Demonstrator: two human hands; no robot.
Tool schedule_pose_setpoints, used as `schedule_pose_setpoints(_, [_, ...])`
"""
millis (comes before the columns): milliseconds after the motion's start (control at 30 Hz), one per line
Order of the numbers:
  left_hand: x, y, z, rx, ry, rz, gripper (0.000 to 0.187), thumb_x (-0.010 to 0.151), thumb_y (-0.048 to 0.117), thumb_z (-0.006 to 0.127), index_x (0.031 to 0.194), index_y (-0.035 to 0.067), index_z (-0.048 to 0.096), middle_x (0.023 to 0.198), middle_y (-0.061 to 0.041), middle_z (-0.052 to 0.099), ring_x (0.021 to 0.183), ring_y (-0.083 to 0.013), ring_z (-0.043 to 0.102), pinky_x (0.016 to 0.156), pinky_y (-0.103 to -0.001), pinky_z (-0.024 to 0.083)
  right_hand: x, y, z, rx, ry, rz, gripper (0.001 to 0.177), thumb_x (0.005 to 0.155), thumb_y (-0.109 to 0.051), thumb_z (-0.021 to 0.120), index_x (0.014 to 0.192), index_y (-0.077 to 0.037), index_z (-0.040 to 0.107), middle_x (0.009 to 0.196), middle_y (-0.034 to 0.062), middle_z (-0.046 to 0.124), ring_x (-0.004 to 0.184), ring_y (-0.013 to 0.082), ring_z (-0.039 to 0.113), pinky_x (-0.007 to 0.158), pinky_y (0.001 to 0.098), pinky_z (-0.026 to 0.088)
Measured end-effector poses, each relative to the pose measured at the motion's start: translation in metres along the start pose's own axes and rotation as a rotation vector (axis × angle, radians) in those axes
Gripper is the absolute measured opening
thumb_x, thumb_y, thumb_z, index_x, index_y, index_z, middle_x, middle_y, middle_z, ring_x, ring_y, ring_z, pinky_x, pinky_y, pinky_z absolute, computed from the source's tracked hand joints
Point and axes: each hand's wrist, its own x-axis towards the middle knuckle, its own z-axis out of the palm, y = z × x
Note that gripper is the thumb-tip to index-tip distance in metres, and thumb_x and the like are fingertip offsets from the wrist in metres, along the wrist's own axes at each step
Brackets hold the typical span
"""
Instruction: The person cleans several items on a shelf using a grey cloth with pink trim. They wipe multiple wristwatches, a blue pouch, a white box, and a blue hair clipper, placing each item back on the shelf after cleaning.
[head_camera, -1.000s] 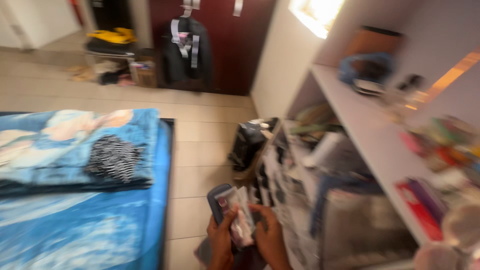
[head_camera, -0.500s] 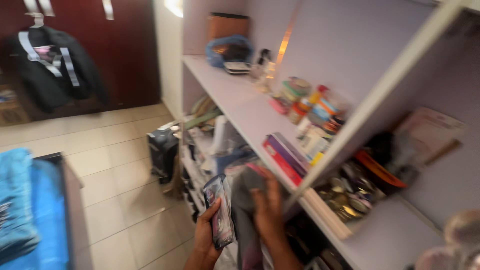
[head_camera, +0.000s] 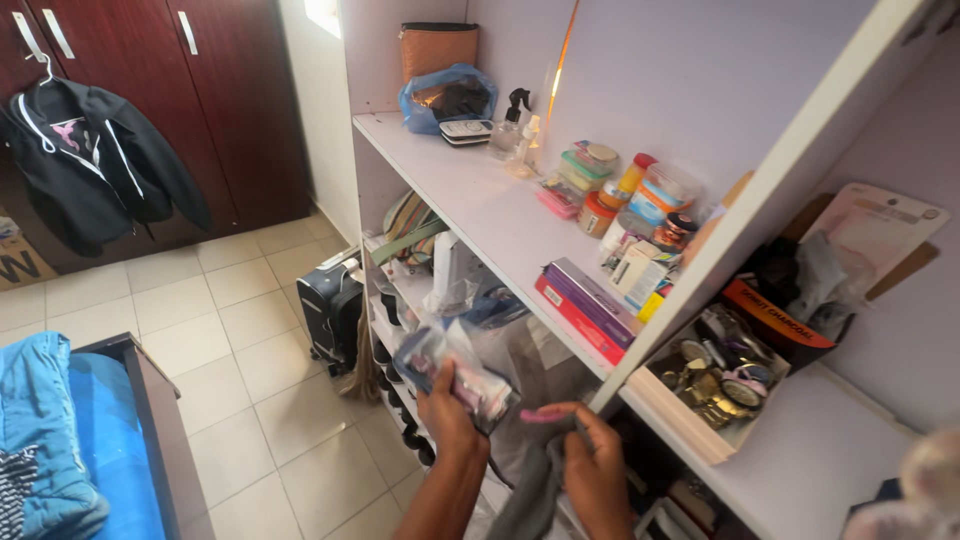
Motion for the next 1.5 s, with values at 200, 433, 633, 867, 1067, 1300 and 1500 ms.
schedule_pose_setpoints(200, [-0.025,0.038,0.038,0.145,-0.087,0.175,0.038,0.084,0.007,0.074,0.119,0.009,0.061,0.097,-0.001,0.065,0.084,-0.0132,0.063,0.072,-0.029,0.051,-0.005,-0.058,0.063,0.202,-0.005,-0.256,0.061,0.080,-0.019,0.078,0.136,-0.011,0.056,0.125,0.0058,0.063,0.116,0.0145,0.057,0.101,0.0289,0.042])
schedule_pose_setpoints(433, [-0.017,0.060,0.027,0.360,-0.139,0.082,0.047,0.078,0.009,0.083,0.119,0.006,0.060,0.098,-0.002,0.062,0.081,-0.0127,0.061,0.070,-0.029,0.050,-0.005,-0.054,0.077,0.118,0.142,-0.311,0.056,0.073,-0.015,0.091,0.123,-0.002,0.068,0.118,0.0094,0.070,0.115,0.0182,0.063,0.102,0.0319,0.047])
schedule_pose_setpoints(633, [-0.033,0.094,0.024,0.349,-0.425,-0.027,0.051,0.076,0.010,0.083,0.121,0.008,0.059,0.104,0.000,0.067,0.089,-0.0101,0.066,0.080,-0.026,0.055,-0.012,-0.036,0.049,0.537,0.178,-0.002,0.060,0.066,-0.001,0.090,0.122,0.000,0.068,0.110,0.0131,0.073,0.095,0.0203,0.071,0.084,0.0330,0.061])
schedule_pose_setpoints(867, [-0.054,0.119,0.036,0.412,-0.469,-0.183,0.049,0.077,0.004,0.082,0.120,0.003,0.058,0.102,-0.007,0.065,0.084,-0.0143,0.065,0.077,-0.030,0.055,-0.073,-0.039,0.023,0.686,0.123,-0.134,0.066,0.070,0.004,0.086,0.132,-0.001,0.066,0.118,0.0097,0.070,0.103,0.0196,0.068,0.089,0.0347,0.058])
schedule_pose_setpoints(1067, [-0.071,0.117,0.059,0.357,-0.544,-0.229,0.051,0.078,0.000,0.079,0.122,0.004,0.054,0.105,-0.004,0.064,0.089,-0.0127,0.063,0.082,-0.028,0.053,-0.114,-0.040,-0.019,0.815,0.712,-0.217,0.061,0.081,-0.006,0.084,0.137,-0.004,0.063,0.123,0.0129,0.069,0.109,0.0271,0.067,0.091,0.0409,0.057])
schedule_pose_setpoints(1300, [-0.134,0.110,0.072,0.415,-0.745,-0.183,0.040,0.085,0.002,0.076,0.118,0.002,0.055,0.103,-0.005,0.063,0.088,-0.0116,0.061,0.078,-0.026,0.052,-0.132,-0.132,-0.021,-0.168,0.456,-0.243,0.088,0.068,-0.015,0.092,0.147,-0.007,0.053,0.134,0.0196,0.062,0.110,0.0244,0.065,0.074,0.0305,0.060])
schedule_pose_setpoints(1500, [-0.158,0.085,0.100,0.339,-0.833,-0.239,0.044,0.082,0.002,0.076,0.119,0.003,0.053,0.098,-0.003,0.061,0.083,-0.0109,0.059,0.074,-0.026,0.050,-0.123,-0.217,-0.035,-0.767,0.352,0.180,0.095,0.070,-0.041,0.087,0.152,-0.015,0.047,0.132,0.0113,0.063,0.091,0.0294,0.073,0.072,0.0357,0.058])
